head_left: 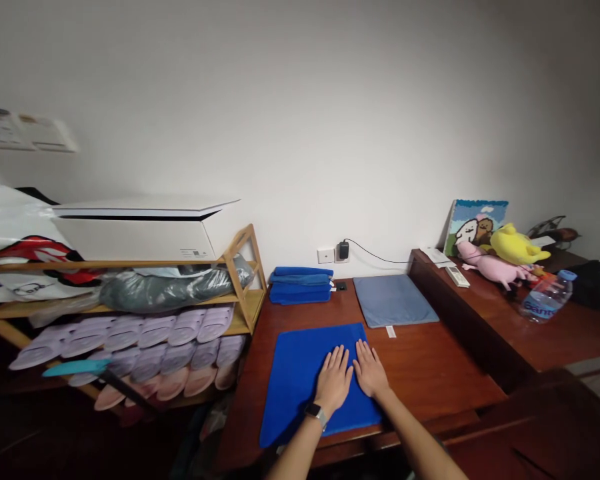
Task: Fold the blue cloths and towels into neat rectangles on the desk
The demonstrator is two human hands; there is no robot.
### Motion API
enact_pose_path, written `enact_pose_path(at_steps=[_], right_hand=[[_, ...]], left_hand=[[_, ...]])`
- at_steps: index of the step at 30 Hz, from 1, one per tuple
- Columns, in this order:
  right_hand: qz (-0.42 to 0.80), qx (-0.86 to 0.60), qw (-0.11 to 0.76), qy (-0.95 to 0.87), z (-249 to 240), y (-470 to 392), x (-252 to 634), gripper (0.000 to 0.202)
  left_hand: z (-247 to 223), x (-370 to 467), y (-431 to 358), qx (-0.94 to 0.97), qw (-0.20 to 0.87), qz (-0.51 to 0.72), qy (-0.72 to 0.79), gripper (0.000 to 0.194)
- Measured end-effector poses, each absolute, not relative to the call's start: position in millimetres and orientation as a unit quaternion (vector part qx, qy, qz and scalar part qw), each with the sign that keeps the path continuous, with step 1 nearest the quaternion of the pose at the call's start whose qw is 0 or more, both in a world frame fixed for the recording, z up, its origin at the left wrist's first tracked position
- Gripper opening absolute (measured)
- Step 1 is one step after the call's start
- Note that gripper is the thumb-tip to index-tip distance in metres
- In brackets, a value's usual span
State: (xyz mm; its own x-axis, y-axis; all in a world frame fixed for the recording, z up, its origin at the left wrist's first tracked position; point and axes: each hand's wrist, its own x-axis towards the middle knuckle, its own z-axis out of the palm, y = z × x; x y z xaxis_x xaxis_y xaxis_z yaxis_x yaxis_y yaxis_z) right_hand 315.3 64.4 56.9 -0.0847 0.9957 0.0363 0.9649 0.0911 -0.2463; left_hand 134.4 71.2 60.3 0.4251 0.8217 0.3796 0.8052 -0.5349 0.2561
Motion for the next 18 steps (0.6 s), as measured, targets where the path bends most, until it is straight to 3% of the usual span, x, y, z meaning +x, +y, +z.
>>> enact_pose_path(at_steps=[3, 11, 18], right_hand=[[0.077, -0.671, 0.097, -0.731, 57.5, 66.2, 314.6, 0.069], [0.067, -0.685, 0.089, -0.72, 58.6, 70.0, 313.1, 0.069], [0.066, -0.67, 0.093, -0.733, 71.2, 47.8, 312.8, 0.072]], left_hand=[[51.9, 124.3, 70.5, 0.834, 0.021, 0.223, 0.505, 0.06], [12.8, -33.2, 65.2, 0.726, -0.072, 0.218, 0.648, 0.067], [20.2, -37.0, 57.2, 0.722, -0.087, 0.228, 0.647, 0.069]])
